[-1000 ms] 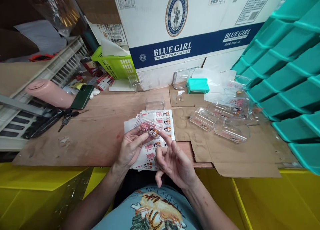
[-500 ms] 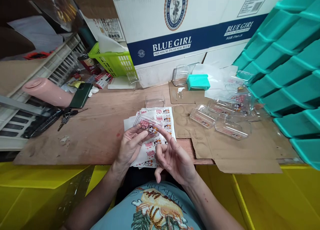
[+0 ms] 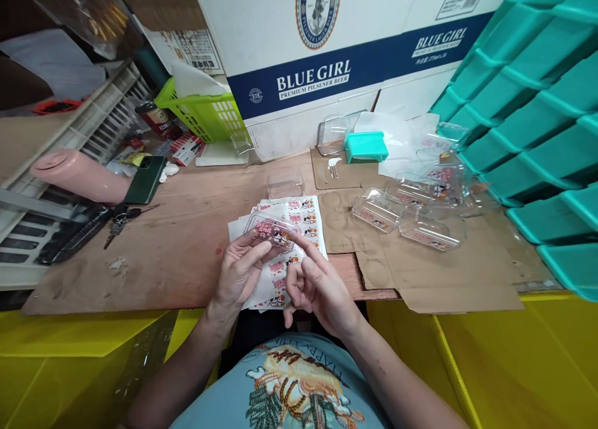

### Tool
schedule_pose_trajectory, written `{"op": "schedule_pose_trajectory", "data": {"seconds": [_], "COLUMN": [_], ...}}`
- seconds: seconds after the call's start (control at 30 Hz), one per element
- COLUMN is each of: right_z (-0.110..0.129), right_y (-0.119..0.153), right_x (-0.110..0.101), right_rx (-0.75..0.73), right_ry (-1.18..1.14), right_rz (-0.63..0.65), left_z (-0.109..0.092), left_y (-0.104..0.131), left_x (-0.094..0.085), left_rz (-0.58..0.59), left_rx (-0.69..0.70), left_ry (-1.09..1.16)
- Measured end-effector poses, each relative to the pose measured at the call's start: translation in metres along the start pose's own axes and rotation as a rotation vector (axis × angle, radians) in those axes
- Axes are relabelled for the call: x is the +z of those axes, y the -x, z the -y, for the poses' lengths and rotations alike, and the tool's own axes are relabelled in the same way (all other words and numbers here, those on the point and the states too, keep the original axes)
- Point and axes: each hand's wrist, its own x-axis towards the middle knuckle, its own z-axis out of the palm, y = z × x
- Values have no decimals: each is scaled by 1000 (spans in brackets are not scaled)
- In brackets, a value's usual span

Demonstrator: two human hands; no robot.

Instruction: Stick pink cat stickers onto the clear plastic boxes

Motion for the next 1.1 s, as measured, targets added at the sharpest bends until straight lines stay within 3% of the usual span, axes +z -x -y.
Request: {"op": "schedule_pose_trajectory", "data": {"seconds": [0.3, 0.63, 1.0, 1.1], "right_z": [-6, -14, -16, -14], "right_y": [-1, -4, -7, -8], "right_x": [0, -7, -4, -1], "right_rx": [-104, -314, -364, -466], "right_ry": [246, 1082, 1591, 1763], "right_rz": [-59, -206, -333, -416], "left_z": [1, 1, 1, 3], "left_y": [-2, -1, -2, -2], "left_x": [2, 8, 11, 12], "left_rz": [-88, -114, -129, -126], "left_rx": [17, 43, 43, 45], "left_ry": [60, 74, 56, 58]}}
